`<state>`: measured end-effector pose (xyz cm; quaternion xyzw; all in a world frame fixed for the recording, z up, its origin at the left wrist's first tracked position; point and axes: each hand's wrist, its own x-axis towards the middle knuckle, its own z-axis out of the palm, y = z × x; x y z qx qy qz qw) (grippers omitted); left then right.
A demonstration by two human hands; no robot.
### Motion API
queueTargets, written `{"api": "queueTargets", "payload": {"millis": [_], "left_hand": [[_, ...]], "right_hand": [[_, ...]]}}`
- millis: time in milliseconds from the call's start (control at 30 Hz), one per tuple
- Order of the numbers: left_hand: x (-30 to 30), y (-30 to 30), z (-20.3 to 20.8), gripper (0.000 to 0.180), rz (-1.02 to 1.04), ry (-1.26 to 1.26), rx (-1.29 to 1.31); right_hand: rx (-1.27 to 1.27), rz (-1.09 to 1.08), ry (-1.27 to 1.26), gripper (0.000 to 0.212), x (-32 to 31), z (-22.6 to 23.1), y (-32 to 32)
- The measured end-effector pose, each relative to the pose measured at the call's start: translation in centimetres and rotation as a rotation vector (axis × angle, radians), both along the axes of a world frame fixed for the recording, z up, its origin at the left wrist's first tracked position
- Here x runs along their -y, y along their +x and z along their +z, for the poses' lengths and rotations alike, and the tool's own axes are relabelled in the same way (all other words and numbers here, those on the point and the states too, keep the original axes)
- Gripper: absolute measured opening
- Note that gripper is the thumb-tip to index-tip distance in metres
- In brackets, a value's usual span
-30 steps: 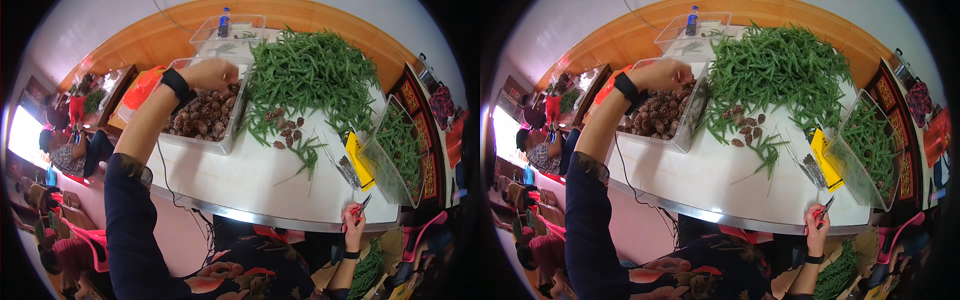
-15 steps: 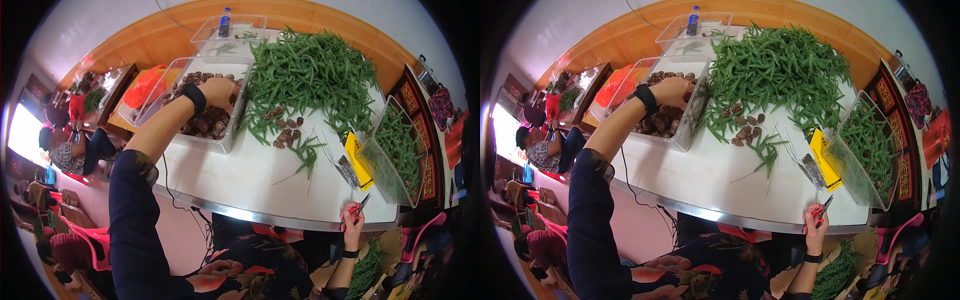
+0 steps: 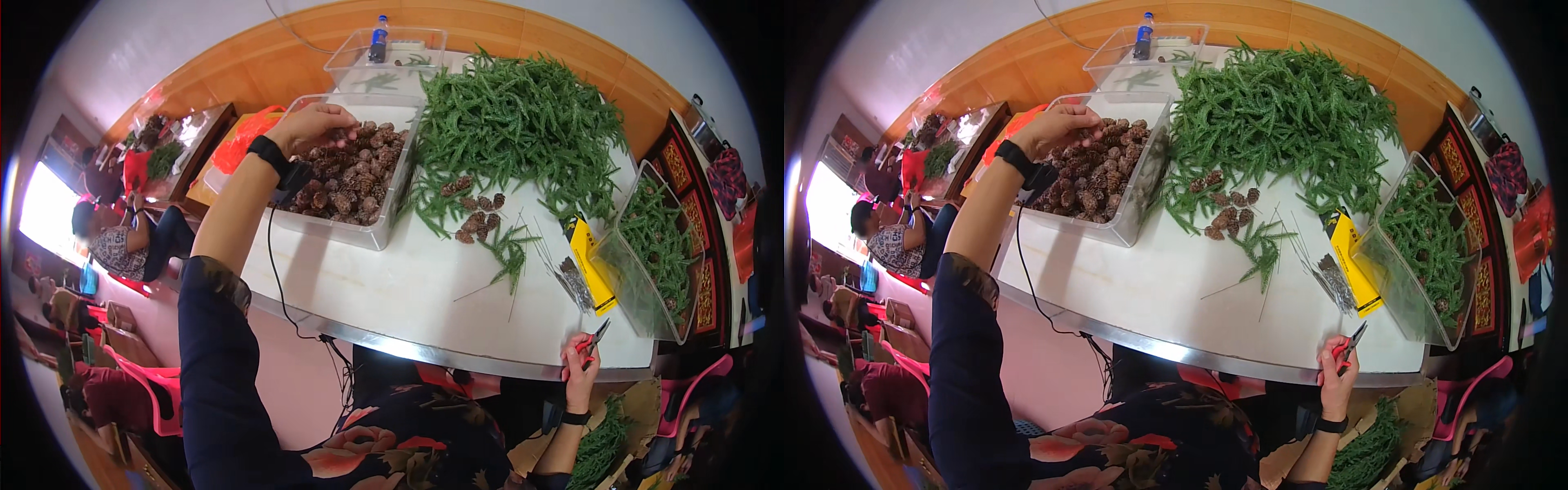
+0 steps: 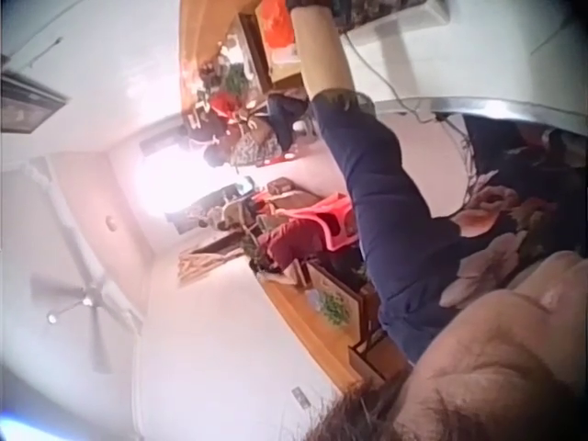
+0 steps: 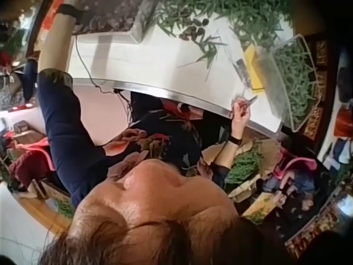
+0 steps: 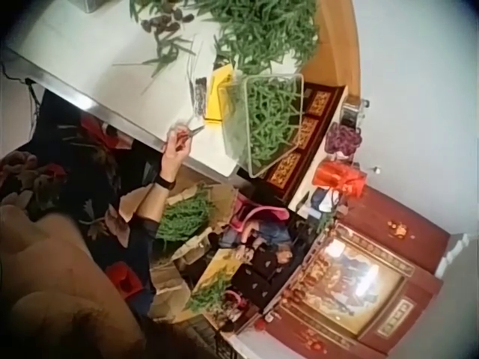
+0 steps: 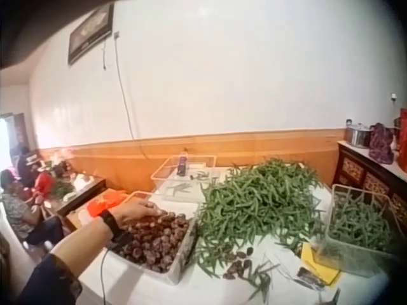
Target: Trimming green sprigs and sorting small cones to prepare decorative items.
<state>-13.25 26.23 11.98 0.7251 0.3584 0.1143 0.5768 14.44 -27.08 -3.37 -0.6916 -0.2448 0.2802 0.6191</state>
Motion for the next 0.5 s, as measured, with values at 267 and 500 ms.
{"api": "queueTargets", "payload": {"millis": [267, 500], "left_hand": [[2.0, 0.7, 1.8, 0.05, 0.05, -0.233, 0.047], [6.2, 5.7, 4.9, 0.054, -0.024, -0.011, 0.226]], "right_hand": [[0.0, 0.005, -0.011, 0.018, -0.2, 0.3, -0.2], [-0.004, -0.005, 0.0, 0.024, 0.1, -0.1, 0.0]]}}
